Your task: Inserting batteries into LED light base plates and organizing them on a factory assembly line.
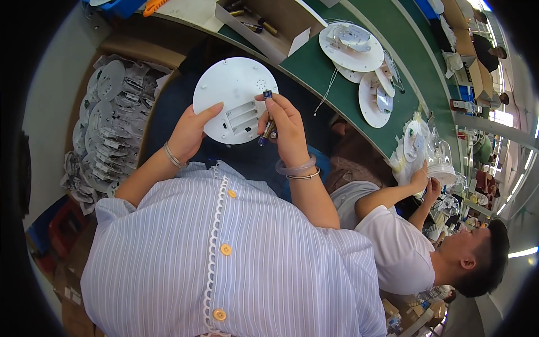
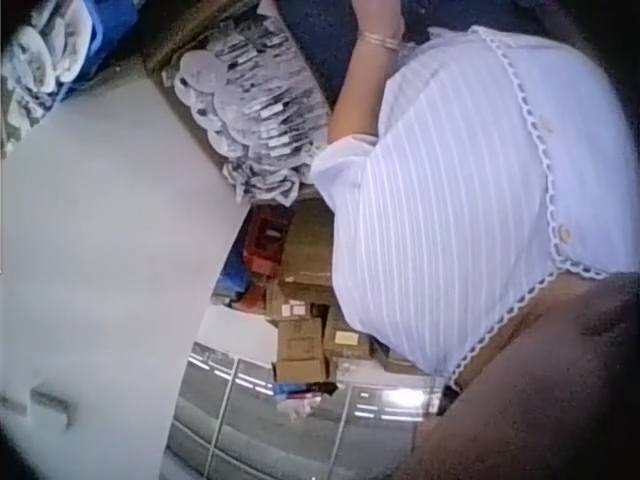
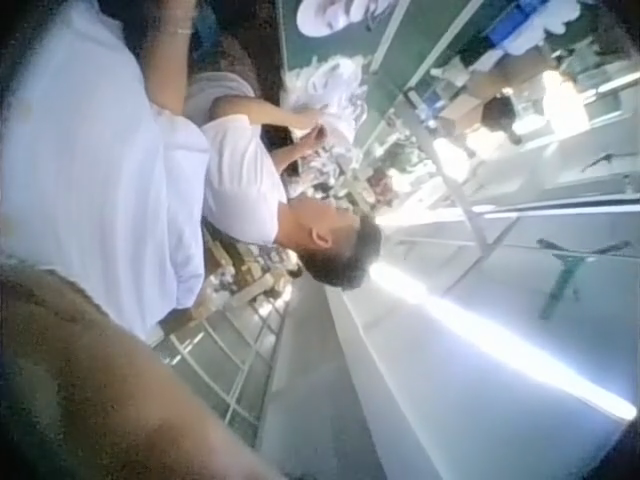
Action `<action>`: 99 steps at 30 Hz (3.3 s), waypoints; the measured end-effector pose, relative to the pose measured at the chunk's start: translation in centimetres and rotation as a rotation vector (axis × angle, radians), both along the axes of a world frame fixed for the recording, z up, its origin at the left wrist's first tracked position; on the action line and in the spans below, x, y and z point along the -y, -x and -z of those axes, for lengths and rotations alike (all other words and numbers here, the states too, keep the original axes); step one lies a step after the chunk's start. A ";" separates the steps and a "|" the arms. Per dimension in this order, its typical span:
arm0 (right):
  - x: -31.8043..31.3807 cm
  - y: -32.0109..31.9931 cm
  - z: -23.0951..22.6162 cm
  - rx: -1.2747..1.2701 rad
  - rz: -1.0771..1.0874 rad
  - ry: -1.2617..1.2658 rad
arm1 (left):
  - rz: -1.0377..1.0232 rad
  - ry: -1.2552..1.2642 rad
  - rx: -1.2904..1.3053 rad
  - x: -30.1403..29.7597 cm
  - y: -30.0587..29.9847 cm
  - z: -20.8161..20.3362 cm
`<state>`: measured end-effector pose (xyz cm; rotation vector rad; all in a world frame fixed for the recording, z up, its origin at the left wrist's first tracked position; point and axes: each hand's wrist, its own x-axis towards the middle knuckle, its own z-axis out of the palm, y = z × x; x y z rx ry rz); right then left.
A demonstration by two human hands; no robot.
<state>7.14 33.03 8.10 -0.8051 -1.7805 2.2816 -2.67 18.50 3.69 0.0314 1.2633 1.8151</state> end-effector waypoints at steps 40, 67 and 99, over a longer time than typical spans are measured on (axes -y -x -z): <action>0.6 -0.3 1.9 0.076 -0.012 -0.371 | 0.056 0.022 0.033 0.1 -0.8 0.9; -4.5 -1.9 1.4 -0.210 -0.091 1.103 | -0.031 -0.108 0.328 0.7 0.2 1.4; -0.8 -1.0 -1.6 0.263 -0.223 -0.734 | 0.148 -0.032 -0.093 1.3 -0.1 0.9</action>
